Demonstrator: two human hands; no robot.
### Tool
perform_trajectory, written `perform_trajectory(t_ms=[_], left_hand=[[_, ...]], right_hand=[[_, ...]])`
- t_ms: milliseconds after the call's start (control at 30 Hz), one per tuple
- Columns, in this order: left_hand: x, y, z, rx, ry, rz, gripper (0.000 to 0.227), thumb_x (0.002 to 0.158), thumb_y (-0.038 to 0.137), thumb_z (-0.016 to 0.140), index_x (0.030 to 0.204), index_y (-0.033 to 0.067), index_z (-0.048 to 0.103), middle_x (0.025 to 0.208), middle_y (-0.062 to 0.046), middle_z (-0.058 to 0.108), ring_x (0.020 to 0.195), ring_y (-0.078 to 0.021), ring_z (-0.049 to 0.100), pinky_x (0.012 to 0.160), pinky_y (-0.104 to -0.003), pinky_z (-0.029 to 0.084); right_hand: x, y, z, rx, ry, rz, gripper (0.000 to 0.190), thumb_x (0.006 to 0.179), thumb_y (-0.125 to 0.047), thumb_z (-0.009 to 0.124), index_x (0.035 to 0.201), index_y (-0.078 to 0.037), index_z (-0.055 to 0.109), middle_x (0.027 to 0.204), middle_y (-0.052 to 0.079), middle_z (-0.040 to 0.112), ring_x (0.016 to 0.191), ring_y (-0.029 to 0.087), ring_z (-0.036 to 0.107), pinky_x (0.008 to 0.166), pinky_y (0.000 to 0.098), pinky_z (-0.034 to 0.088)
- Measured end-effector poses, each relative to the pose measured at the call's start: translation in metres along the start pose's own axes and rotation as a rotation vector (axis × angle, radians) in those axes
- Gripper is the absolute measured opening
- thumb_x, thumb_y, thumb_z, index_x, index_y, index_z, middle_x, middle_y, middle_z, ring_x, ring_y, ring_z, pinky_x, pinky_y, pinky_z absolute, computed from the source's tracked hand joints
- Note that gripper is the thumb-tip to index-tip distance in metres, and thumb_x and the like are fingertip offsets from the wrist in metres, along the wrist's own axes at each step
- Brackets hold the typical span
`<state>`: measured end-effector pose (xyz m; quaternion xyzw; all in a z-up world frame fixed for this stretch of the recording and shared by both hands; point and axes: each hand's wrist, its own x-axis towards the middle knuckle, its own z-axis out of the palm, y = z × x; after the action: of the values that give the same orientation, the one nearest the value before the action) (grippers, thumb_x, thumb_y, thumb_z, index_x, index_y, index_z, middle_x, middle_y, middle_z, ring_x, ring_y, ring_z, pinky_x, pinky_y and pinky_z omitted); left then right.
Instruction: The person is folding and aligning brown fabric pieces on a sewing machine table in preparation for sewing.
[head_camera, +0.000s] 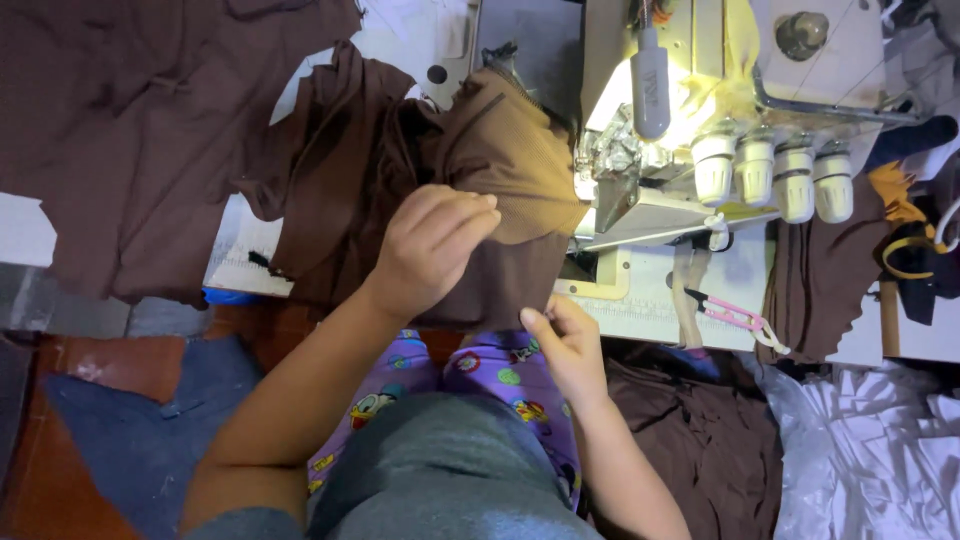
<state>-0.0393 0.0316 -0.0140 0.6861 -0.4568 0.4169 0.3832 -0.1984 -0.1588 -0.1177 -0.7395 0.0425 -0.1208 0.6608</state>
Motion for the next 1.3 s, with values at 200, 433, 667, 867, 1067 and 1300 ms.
perform_trajectory(t_ms=[200, 433, 667, 867, 1067, 1300], left_hand=[[0.019, 0.034, -0.015, -0.137, -0.137, -0.121, 0.015, 0.103, 0.008, 0.06, 0.093, 0.0077, 0.072, 0.075, -0.004, 0.053, 0.061, -0.0237, 0.05, 0.053, -0.036, 0.044], [-0.02, 0.08, -0.007, 0.199, -0.426, 0.136, 0.014, 0.096, 0.012, 0.05, 0.086, 0.017, 0.057, 0.076, 0.003, 0.037, 0.055, -0.0161, 0.044, 0.041, -0.03, 0.034], [-0.017, 0.072, 0.016, 0.237, -0.408, 0.161, 0.019, 0.096, 0.016, 0.04, 0.081, 0.0197, 0.05, 0.077, 0.005, 0.035, 0.055, -0.014, 0.043, 0.041, -0.028, 0.037], [-0.006, 0.075, 0.017, 0.313, -0.373, 0.116, 0.017, 0.096, 0.009, 0.053, 0.081, 0.0157, 0.056, 0.075, 0.005, 0.035, 0.054, -0.0132, 0.043, 0.044, -0.025, 0.037], [-0.02, 0.095, 0.0, 0.105, -0.322, -0.007, 0.035, 0.103, -0.002, 0.035, 0.114, 0.0055, 0.067, 0.087, -0.011, 0.049, 0.068, -0.0254, 0.054, 0.062, -0.032, 0.05], [-0.03, 0.103, -0.013, -0.175, -0.104, -0.047, 0.02, 0.104, -0.001, 0.052, 0.109, 0.0028, 0.072, 0.095, -0.014, 0.064, 0.08, -0.0286, 0.065, 0.078, -0.04, 0.059]], right_hand=[[-0.035, -0.022, -0.005, 0.063, 0.013, 0.134, 0.006, 0.094, 0.002, 0.066, 0.099, 0.001, 0.07, 0.083, 0.004, 0.07, 0.084, 0.011, 0.061, 0.079, 0.033, 0.054], [-0.042, -0.038, -0.002, 0.032, 0.038, 0.094, 0.009, 0.085, 0.006, 0.078, 0.084, 0.003, 0.07, 0.071, 0.004, 0.063, 0.078, 0.009, 0.052, 0.069, 0.029, 0.052], [-0.029, -0.027, -0.009, 0.005, 0.062, 0.085, 0.006, 0.088, 0.0, 0.077, 0.086, 0.001, 0.072, 0.07, -0.001, 0.062, 0.076, 0.005, 0.052, 0.068, 0.0265, 0.051], [-0.021, -0.025, -0.008, 0.026, 0.113, 0.049, 0.009, 0.09, -0.003, 0.077, 0.084, 0.002, 0.071, 0.069, 0.002, 0.065, 0.075, 0.006, 0.051, 0.068, 0.0286, 0.053], [-0.02, -0.037, -0.004, 0.073, 0.123, 0.046, 0.011, 0.092, -0.002, 0.075, 0.083, 0.002, 0.07, 0.067, 0.002, 0.062, 0.072, 0.006, 0.052, 0.069, 0.0268, 0.053], [-0.022, -0.056, 0.002, 0.08, 0.076, 0.053, 0.01, 0.092, -0.001, 0.073, 0.083, 0.003, 0.073, 0.067, 0.004, 0.066, 0.07, 0.007, 0.054, 0.068, 0.0284, 0.055]])
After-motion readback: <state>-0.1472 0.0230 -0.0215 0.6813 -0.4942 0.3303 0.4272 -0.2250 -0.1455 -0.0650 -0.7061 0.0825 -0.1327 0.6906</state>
